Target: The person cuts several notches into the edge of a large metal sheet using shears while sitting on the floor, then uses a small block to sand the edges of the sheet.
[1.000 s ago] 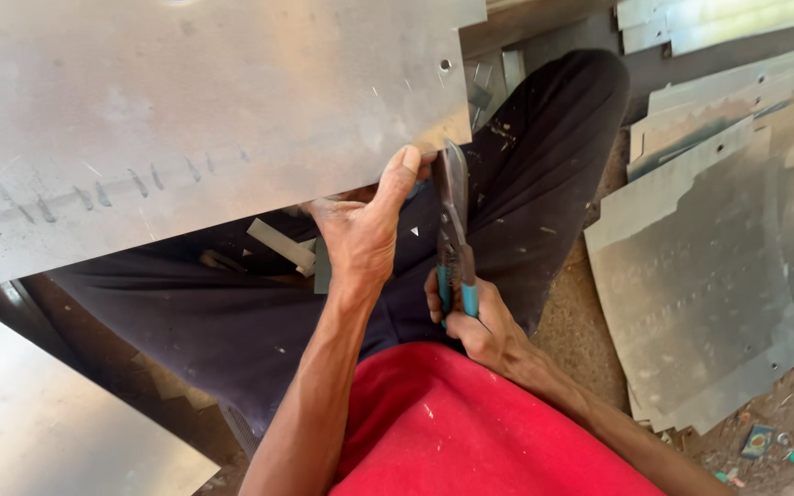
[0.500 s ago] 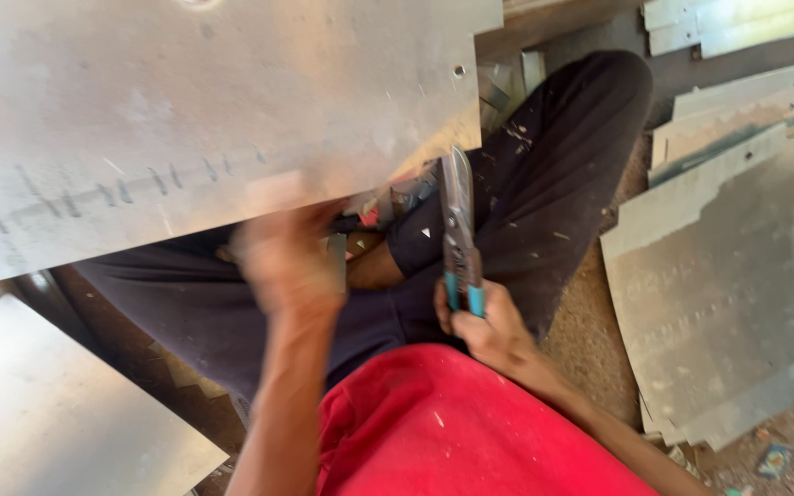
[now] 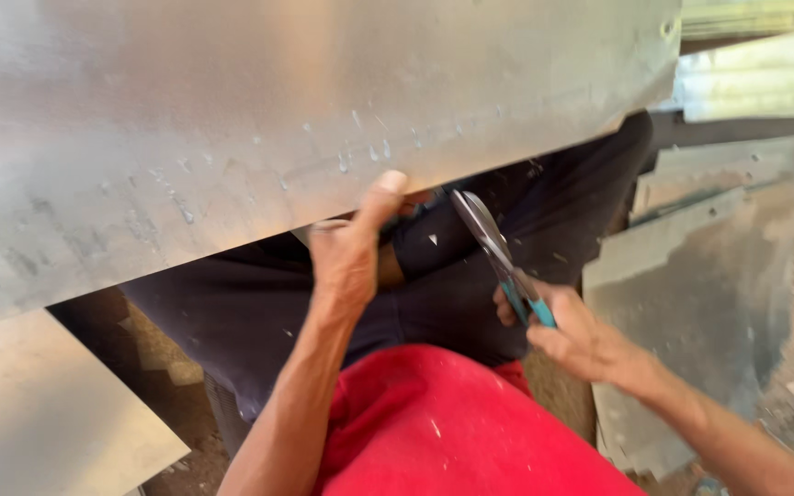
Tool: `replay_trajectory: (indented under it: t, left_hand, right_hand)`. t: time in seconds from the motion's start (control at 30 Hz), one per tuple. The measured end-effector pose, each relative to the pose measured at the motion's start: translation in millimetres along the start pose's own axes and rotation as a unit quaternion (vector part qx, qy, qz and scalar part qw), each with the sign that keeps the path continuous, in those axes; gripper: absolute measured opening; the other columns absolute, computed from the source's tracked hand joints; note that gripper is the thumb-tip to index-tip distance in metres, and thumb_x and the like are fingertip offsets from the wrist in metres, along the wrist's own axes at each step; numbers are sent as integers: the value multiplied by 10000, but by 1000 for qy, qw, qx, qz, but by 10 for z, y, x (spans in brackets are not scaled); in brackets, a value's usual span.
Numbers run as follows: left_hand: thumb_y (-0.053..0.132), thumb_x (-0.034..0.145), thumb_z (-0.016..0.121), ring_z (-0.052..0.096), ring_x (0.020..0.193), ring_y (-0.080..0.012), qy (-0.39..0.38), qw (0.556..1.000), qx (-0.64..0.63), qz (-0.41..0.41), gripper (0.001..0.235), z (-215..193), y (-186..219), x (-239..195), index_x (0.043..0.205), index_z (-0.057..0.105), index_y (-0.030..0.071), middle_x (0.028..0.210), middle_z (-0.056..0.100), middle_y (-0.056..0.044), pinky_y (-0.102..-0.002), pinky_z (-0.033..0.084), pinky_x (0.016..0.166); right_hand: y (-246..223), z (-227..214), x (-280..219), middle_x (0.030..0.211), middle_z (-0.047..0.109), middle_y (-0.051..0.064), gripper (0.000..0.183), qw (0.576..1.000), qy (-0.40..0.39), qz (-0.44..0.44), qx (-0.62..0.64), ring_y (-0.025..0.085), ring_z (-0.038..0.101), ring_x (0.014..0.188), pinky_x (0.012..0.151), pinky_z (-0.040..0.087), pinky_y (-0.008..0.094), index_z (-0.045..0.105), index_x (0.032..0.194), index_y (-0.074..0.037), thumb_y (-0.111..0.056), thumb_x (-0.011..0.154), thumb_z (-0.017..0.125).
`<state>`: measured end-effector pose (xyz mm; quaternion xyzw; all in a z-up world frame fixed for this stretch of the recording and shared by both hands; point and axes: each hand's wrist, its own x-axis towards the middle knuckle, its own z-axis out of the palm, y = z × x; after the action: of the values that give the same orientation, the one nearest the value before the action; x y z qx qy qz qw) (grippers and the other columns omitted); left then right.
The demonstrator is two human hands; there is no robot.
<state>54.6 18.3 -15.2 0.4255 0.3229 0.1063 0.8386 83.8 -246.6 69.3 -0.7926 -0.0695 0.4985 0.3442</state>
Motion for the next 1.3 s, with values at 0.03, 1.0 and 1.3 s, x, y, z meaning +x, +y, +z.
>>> replay_trajectory:
  t: [0.03,1.0,1.3]
  left_hand:
    - [75,971,780,619,903,-161,6,1000,1,-6,196,-26,38,20,1093,738,-72,1001,697,-63,-315,510,803]
    - [123,943,791,725,892,-87,-67,991,104,55,240,619,-41,106,1133,763,-21,1035,771,-35,-222,591,755]
    - [260,963,824,550,718,-176,-16,982,153,-113,319,564,-148,120,999,820,-57,793,600,-102,-328,465,677]
  right_hand:
    - [-72,-35,30,950,728,122,521,1000,-9,16,-18,218,690,905,811,549,343,605,1163,7,-68,654,526]
    - [-536,1131,390,721,525,109,220,959,157,-24,235,197,478,649,582,426,350,578,857,2,-139,699,514]
    - [-206,568,320,666,604,105,168,954,278,91,-67,243,607,585,547,507,414,596,861,-34,-91,706,568]
